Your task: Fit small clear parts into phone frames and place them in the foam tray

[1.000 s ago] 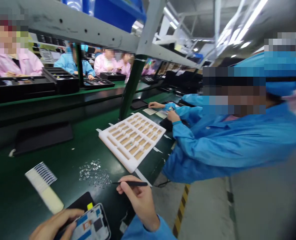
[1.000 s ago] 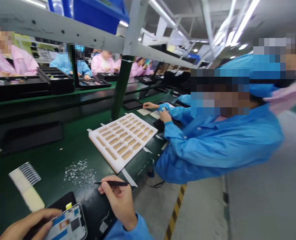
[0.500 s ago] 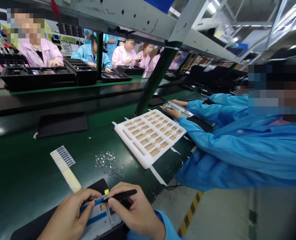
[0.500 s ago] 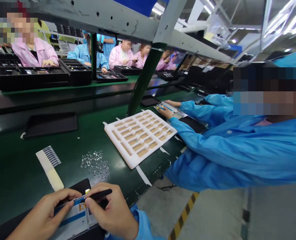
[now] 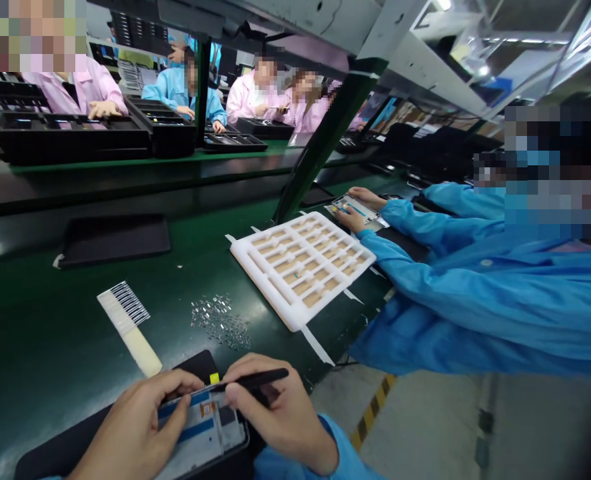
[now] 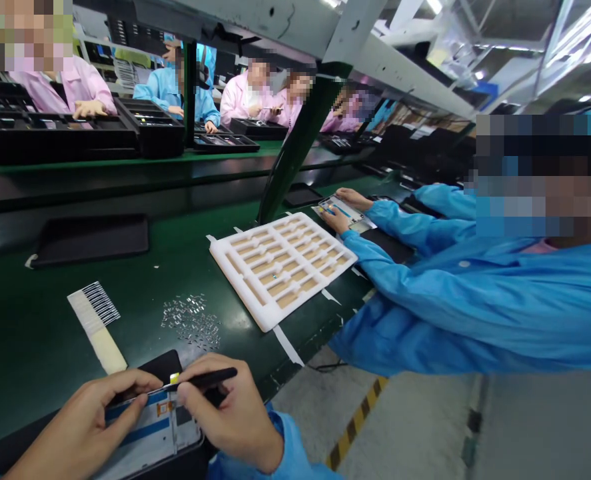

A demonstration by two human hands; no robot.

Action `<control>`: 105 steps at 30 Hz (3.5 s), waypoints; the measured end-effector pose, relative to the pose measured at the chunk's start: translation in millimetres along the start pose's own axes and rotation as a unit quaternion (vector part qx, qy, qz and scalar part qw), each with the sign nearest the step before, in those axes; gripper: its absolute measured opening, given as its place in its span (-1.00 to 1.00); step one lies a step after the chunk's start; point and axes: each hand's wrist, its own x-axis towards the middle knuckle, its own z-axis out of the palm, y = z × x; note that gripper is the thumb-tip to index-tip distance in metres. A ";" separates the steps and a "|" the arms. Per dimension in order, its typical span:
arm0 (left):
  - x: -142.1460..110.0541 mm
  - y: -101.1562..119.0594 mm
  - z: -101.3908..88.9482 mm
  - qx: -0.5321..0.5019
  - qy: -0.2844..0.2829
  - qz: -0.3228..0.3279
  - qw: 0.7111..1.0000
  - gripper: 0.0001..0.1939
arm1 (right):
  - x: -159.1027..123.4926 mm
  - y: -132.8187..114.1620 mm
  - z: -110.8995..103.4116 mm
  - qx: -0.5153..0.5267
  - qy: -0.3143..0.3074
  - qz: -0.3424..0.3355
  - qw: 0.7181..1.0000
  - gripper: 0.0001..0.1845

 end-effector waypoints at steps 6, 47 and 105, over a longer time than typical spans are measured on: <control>-1.0 0.0 0.4 -0.008 0.007 -0.017 1.000 -0.54 | -1.7 19.1 -23.0 0.011 0.082 0.022 0.996 -0.88; -17.5 -2.7 -6.9 0.020 0.064 0.096 0.993 -0.59 | -22.1 -3.1 6.5 -0.266 -0.083 -0.111 0.954 -0.73; -28.6 -15.0 -4.5 0.030 -0.075 0.041 0.996 -0.60 | -46.4 -12.2 -19.6 -0.218 -0.105 -0.172 0.955 -0.70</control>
